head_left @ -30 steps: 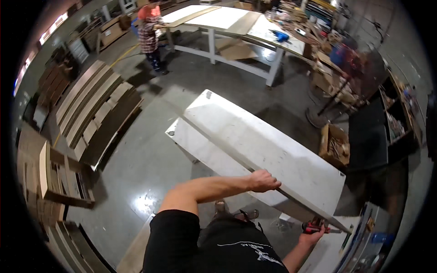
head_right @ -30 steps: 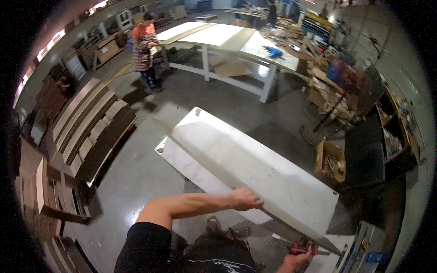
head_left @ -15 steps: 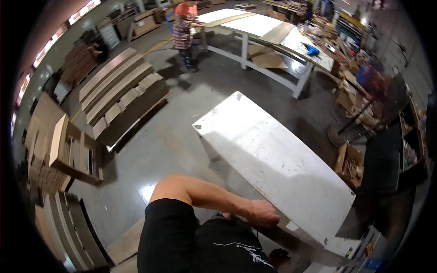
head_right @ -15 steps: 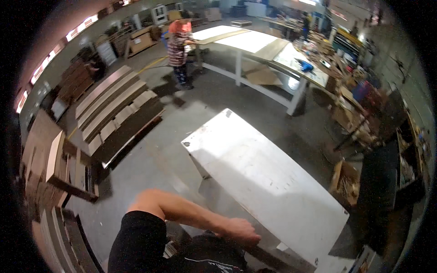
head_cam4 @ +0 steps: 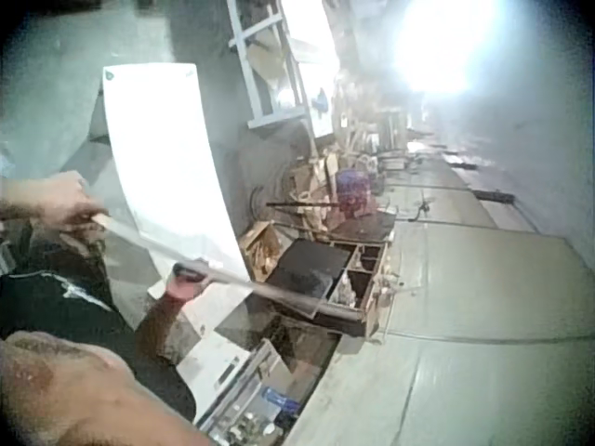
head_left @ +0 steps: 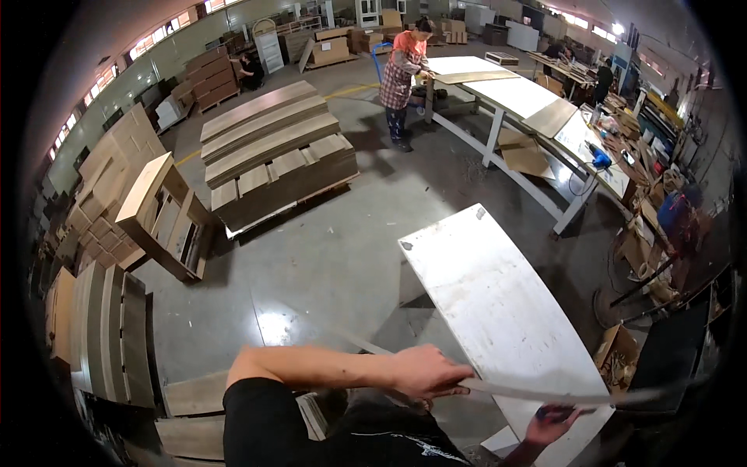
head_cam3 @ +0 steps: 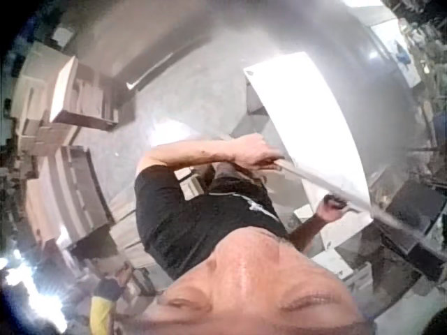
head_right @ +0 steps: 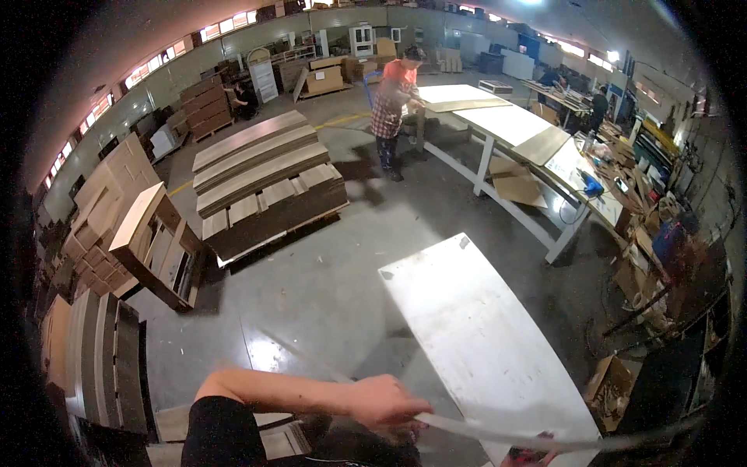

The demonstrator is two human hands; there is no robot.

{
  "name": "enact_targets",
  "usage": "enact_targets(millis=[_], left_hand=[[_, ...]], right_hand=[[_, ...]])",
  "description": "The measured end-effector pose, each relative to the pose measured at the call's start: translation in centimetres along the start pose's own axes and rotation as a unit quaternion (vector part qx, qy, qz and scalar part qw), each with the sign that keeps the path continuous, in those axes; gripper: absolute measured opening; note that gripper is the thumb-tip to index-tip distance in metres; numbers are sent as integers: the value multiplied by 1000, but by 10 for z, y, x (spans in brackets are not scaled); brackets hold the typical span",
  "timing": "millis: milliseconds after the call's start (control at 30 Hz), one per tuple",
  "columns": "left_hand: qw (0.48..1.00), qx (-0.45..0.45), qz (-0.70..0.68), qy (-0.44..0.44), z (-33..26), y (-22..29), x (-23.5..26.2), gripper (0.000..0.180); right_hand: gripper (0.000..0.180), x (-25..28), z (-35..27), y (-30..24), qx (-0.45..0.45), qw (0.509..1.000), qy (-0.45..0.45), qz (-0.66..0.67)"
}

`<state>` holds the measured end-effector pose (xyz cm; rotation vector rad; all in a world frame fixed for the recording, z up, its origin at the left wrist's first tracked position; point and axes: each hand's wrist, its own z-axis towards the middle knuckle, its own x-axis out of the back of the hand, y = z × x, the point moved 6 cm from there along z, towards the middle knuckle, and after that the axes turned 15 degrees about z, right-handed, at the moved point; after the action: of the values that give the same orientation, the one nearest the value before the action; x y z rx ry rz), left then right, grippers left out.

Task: Trimming the edges of a laminate sheet on a wooden panel using a utility knife.

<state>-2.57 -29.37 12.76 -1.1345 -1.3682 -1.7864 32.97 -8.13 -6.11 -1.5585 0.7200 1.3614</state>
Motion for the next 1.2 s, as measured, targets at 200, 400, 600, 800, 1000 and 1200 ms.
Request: enact_targets(millis=[200, 400, 600, 800, 1000, 1200], left_hand=[[974, 120, -68, 180, -105, -66, 86, 33], [897, 249, -139, 339, -242, -122, 146, 31], [790, 326, -72, 514, -363, -178, 179, 23], [654, 359, -111, 657, -439, -261, 202, 15], [406, 266, -68, 872, -534, -382, 222, 32], [327, 317, -72, 887, -590, -503, 298, 79]], right_hand=[[47, -150, 55, 203, 16, 986, 139, -92], [60, -172, 19, 451, -239, 945, 5, -224], [63, -201, 42, 631, -375, 913, -69, -148], [51, -302, 105, 784, -403, 881, -173, -178], [27, -394, 182, 946, -387, 834, -308, -244], [19, -391, 320, 1068, -280, 844, -356, -288]])
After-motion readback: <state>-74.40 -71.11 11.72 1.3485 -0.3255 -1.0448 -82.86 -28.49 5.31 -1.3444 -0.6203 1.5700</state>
